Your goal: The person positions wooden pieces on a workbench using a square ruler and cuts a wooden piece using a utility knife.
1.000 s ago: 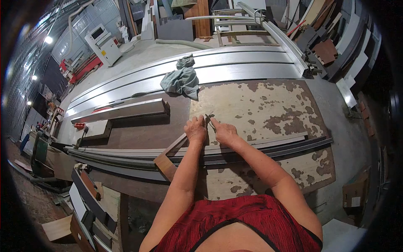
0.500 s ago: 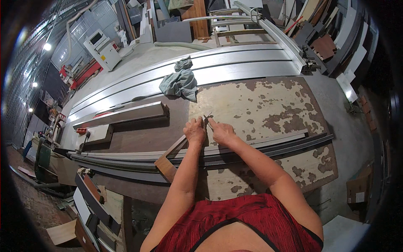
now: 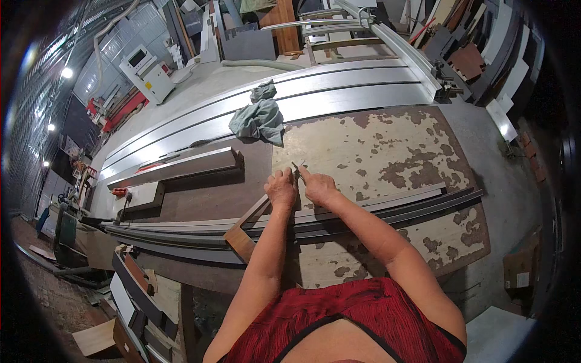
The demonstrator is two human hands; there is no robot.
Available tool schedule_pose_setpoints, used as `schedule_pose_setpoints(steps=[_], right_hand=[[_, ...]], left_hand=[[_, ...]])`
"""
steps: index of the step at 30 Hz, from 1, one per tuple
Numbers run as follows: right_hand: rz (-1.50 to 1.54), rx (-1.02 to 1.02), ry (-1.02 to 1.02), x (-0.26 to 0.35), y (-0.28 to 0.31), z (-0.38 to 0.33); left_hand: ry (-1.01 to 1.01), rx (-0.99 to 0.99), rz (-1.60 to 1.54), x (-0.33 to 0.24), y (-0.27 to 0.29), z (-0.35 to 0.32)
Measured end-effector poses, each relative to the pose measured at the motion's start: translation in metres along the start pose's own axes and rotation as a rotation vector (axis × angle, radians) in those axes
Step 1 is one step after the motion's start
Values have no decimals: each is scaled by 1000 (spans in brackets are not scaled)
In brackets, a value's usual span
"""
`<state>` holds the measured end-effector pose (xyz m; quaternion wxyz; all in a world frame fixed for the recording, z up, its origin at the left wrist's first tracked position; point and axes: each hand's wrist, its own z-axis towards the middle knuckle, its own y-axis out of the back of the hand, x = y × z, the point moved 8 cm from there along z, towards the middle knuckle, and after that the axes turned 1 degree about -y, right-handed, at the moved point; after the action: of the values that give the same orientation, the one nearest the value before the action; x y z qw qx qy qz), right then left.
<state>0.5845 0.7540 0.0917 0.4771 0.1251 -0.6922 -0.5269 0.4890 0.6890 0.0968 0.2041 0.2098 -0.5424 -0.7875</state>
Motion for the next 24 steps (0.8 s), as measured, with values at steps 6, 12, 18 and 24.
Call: schedule_pose_setpoints(steps=[6,12,18,24], right_hand=[[-19,45,-25,-10,11,-30],[102,67,-109,-34,15,-35],[289,30,-136,-52,11,-31],[675,-133,-209,-78,-7,-29]], left_hand=[[4,9,19,-2,1,1],[-27,-16,44,-3,-4,1],[-41,-37,73,-7,-4,1],[-61,-100,11,-8,-1,3]])
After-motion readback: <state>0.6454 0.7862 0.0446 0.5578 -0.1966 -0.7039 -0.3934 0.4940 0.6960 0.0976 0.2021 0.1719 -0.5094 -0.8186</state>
